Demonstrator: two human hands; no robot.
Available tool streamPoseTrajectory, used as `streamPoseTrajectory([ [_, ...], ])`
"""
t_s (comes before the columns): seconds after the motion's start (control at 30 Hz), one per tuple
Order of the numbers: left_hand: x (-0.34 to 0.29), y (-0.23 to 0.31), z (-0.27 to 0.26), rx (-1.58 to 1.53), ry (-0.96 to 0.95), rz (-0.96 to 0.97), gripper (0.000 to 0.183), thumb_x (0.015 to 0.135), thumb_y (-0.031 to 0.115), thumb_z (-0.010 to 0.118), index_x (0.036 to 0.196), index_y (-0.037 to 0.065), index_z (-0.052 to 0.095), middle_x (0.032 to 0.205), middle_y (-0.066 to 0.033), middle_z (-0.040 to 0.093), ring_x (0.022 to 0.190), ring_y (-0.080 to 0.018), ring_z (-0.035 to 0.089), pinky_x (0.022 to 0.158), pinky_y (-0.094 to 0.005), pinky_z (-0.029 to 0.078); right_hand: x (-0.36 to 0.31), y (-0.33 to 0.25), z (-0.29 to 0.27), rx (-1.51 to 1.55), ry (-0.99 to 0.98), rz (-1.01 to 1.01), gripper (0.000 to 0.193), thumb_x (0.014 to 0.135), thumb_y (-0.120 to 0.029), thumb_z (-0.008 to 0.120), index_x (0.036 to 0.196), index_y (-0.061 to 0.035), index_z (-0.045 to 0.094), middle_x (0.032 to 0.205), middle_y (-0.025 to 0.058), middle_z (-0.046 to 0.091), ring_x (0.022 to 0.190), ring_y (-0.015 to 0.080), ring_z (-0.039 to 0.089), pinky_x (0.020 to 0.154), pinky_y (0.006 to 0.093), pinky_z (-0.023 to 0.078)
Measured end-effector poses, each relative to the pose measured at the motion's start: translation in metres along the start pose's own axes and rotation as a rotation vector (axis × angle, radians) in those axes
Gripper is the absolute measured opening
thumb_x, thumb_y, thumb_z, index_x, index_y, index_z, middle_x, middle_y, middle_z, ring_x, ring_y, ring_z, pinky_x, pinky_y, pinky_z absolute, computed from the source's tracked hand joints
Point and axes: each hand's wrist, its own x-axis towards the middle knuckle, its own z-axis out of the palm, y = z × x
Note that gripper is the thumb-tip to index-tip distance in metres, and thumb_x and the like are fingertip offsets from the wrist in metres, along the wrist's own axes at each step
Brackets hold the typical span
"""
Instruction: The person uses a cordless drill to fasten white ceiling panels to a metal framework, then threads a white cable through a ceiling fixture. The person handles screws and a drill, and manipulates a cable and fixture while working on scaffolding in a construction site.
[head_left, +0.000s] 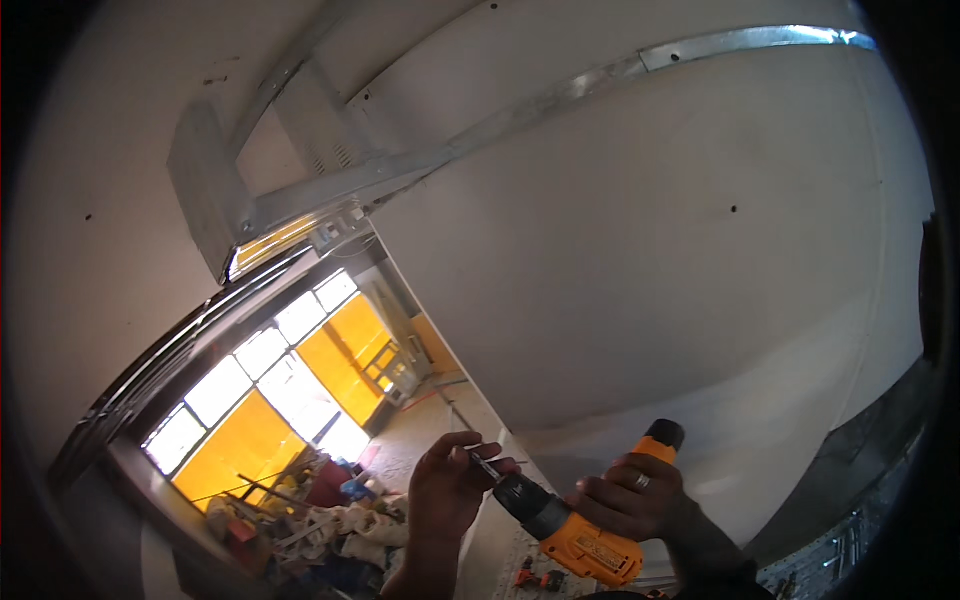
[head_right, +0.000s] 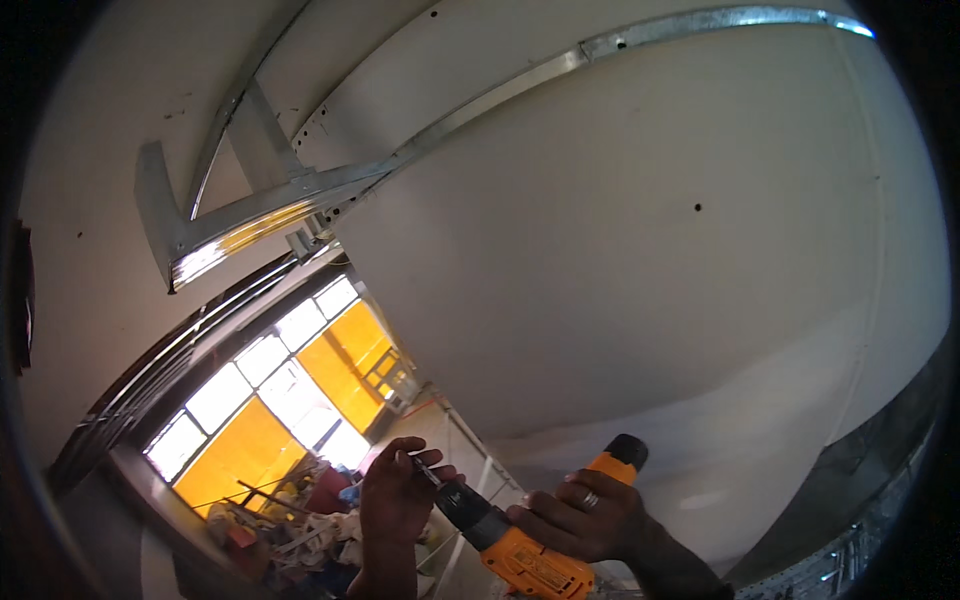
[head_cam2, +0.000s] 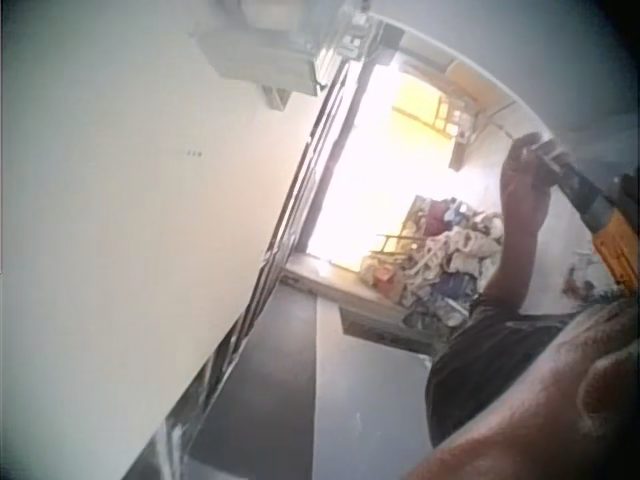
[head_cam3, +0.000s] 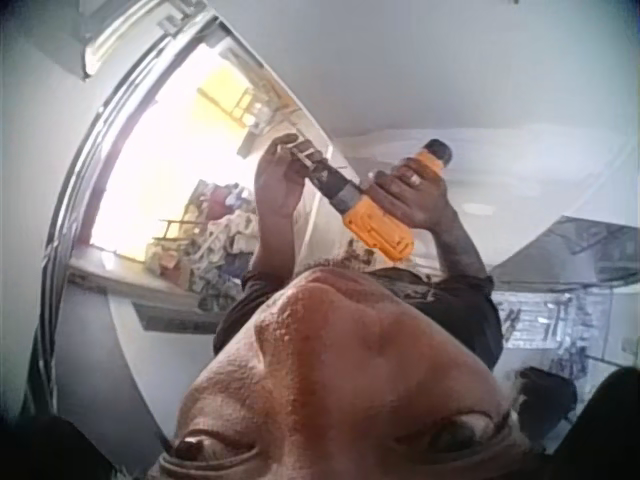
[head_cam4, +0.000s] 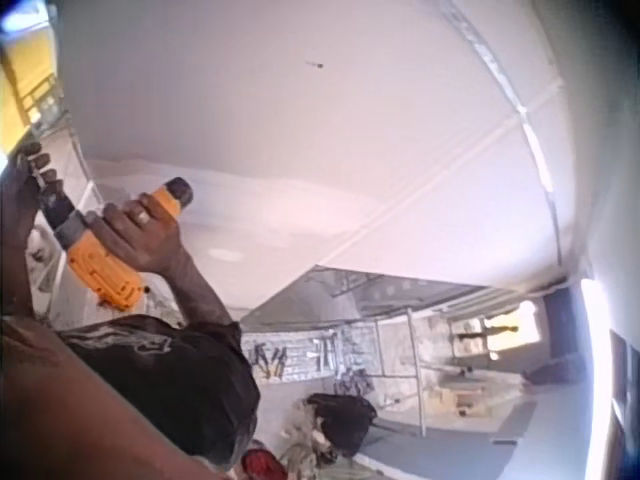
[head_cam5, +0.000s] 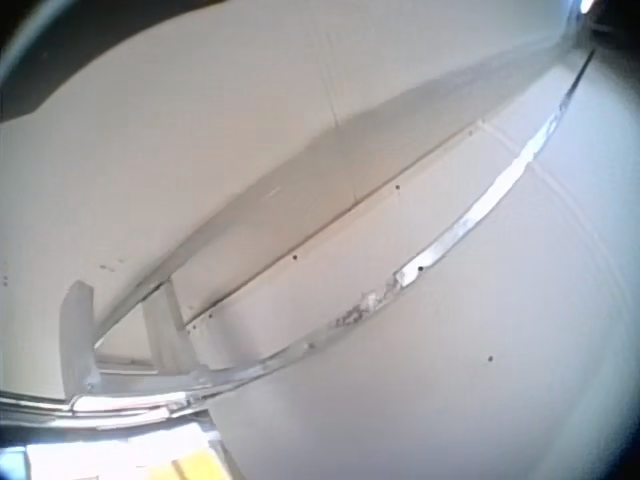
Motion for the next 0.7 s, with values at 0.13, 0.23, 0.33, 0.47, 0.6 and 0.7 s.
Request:
streamPoseTrajectory([
  [0.13, 0.006, -0.004, -0.005, 0.119, 0.034, -0.025, 0.028, 0.102, 0.019, 0.061, 0.119, -0.004, 0.059, 0.105, -0.0202, 0.071, 0.099, -0.0398, 0.072, 0.093, -0.0549, 0.057, -0.011, 0.015, 0.001, -0.045, -0.067, -0.057, 0.037, 0.092, -0.031, 0.074, 0.127, -0.0233, 0.064, 0.090, -0.0119, 0.066, 0.075, 0.0021, 0.062, 0.081, 0.0261, 0.050],
  [0.23, 0.006, -0.001, 0.003, 0.205, 0.093, -0.052, 0.026, 0.102, 0.018, 0.061, 0.117, -0.003, 0.060, 0.104, -0.0198, 0.071, 0.094, -0.0385, 0.073, 0.092, -0.0587, 0.056, -0.019, 0.023, 0.001, -0.073, -0.094, -0.093, 0.038, 0.094, -0.034, 0.072, 0.129, -0.0230, 0.063, 0.090, -0.0108, 0.065, 0.075, 0.0025, 0.062, 0.084, 0.0296, 0.050],
  [0.33, 0.012, -0.004, -0.005, 0.182, 0.041, -0.050, 0.028, 0.103, 0.019, 0.059, 0.116, -0.005, 0.058, 0.107, -0.0225, 0.071, 0.094, -0.0418, 0.074, 0.086, -0.0500, 0.062, -0.024, 0.029, 0.001, -0.080, -0.121, -0.122, 0.038, 0.096, -0.037, 0.070, 0.130, -0.0224, 0.062, 0.091, -0.0092, 0.064, 0.076, 0.0035, 0.063, 0.086, 0.0323, 0.050],
  [0.47, 0.019, 0.009, 0.000, 0.386, 0.058, -0.104, 0.028, 0.103, 0.019, 0.060, 0.118, -0.005, 0.057, 0.108, -0.0225, 0.071, 0.098, -0.0410, 0.073, 0.087, -0.0493, 0.061, -0.017, 0.027, 0.004, -0.130, -0.110, -0.132, 0.040, 0.095, -0.041, 0.070, 0.129, -0.0211, 0.062, 0.093, -0.0078, 0.064, 0.076, 0.0048, 0.063, 0.087, 0.0331, 0.050],
  [0.6, 0.024, 0.006, -0.007, 0.269, -0.032, -0.076, 0.041, 0.102, 0.021, 0.063, 0.132, -0.004, 0.049, 0.113, -0.0231, 0.070, 0.108, -0.0402, 0.070, 0.095, -0.0504, 0.058, -0.006, 0.030, 0.006, -0.163, -0.094, -0.138, 0.040, 0.094, -0.041, 0.070, 0.127, -0.0205, 0.063, 0.091, -0.0071, 0.063, 0.076, 0.0070, 0.063, 0.086, 0.0333, 0.051],
  [0.7, 0.040, 0.014, 0.015, 0.133, -0.116, 0.018, 0.049, 0.101, 0.020, 0.062, 0.142, 0.000, 0.043, 0.118, -0.0233, 0.068, 0.112, -0.0382, 0.068, 0.102, -0.0540, 0.052, 0.014, 0.043, 0.008, -0.183, -0.020, -0.124, 0.038, 0.094, -0.040, 0.070, 0.125, -0.0200, 0.064, 0.091, -0.0061, 0.065, 0.075, 0.0090, 0.063, 0.083, 0.0352, 0.053],
])
